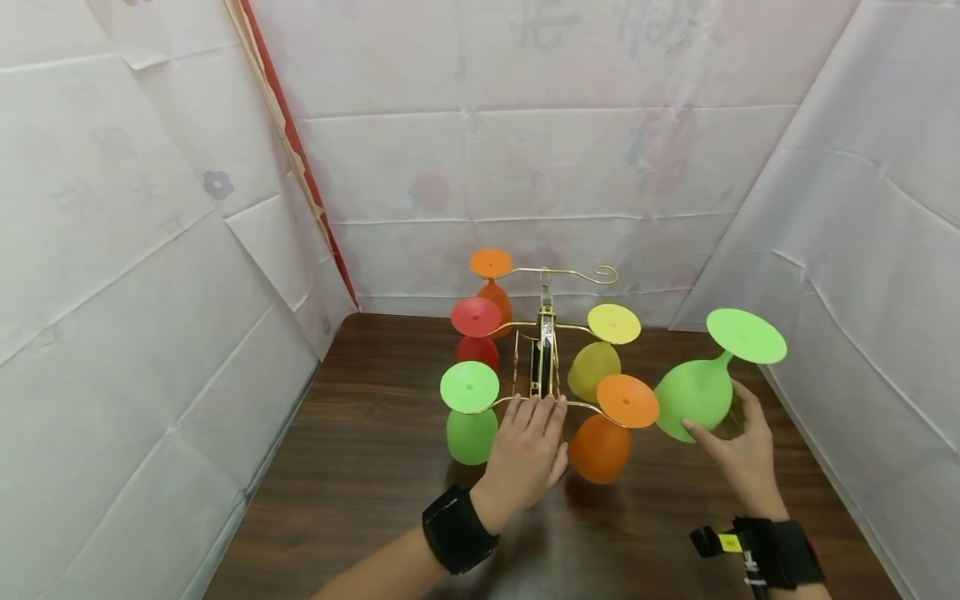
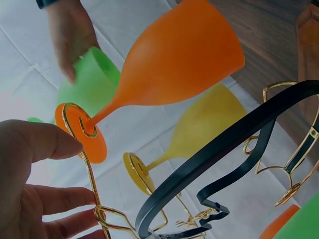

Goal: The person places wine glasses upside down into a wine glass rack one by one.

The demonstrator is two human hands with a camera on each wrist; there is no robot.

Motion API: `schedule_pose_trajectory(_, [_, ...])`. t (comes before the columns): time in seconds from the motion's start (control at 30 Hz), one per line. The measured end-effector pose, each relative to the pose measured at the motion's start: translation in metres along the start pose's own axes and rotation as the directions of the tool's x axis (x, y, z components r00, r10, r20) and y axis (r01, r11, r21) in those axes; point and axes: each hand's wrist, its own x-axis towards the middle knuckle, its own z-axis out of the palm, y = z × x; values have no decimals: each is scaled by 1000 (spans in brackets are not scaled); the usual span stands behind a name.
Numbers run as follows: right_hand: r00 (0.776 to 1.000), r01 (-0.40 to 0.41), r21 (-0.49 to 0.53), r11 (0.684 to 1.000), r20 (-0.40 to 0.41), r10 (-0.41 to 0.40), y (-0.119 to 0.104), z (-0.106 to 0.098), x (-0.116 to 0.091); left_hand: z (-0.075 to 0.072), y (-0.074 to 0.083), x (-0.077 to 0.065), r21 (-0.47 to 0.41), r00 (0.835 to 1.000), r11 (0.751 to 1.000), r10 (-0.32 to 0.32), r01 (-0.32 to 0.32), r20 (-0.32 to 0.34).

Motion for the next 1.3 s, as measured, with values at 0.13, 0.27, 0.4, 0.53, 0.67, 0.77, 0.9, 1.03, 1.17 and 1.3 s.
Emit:
schedule_pose_trajectory(0.13, [999, -30, -1, 1000, 15, 30, 8, 13, 21, 0, 1, 0, 2, 1000, 1000, -1, 1, 7])
schedule_pose_trajectory(0.27, [998, -55, -32, 998, 9, 55, 16, 29, 45, -2, 1, 0, 17, 1000, 1000, 4, -4, 17])
schedule_pose_trajectory(0.4, [997, -74, -16, 997, -11, 73, 24, 45, 65, -3, -1, 0, 38, 1000, 999, 13, -14, 22])
schedule_pose_trajectory(0.53, [997, -77, -1, 997, -24, 77, 30, 56, 83, -2, -1, -1, 46, 1000, 999, 20, -20, 3])
schedule_pose_trajectory(0.67, [998, -46, -17, 999, -48, 45, 36, 59, 99, 1, 0, 0, 68, 999, 997, 36, -36, -1])
schedule_pose_trajectory(0.77, [998, -18, -50, 999, -54, 15, 41, 61, 111, 1, 2, 1, 93, 999, 995, 45, -45, -4])
schedule_pose_trajectory(0.9, [1000, 0, -75, 997, -25, -2, 47, 66, 124, -2, 3, 2, 111, 999, 993, 46, -45, 1])
schedule_pose_trajectory(1.03, [1000, 9, -87, 996, -5, -9, 49, 72, 137, -4, 4, 2, 115, 999, 992, 42, -46, 29])
schedule_pose_trajectory(1.17, [1000, 24, -115, 993, 20, -22, 46, 77, 151, -5, 4, 2, 116, 998, 992, 46, -49, 34])
schedule_pose_trajectory(1.3, [997, 50, -137, 989, 62, -42, 41, 82, 163, -6, 3, 2, 113, 998, 992, 48, -53, 46])
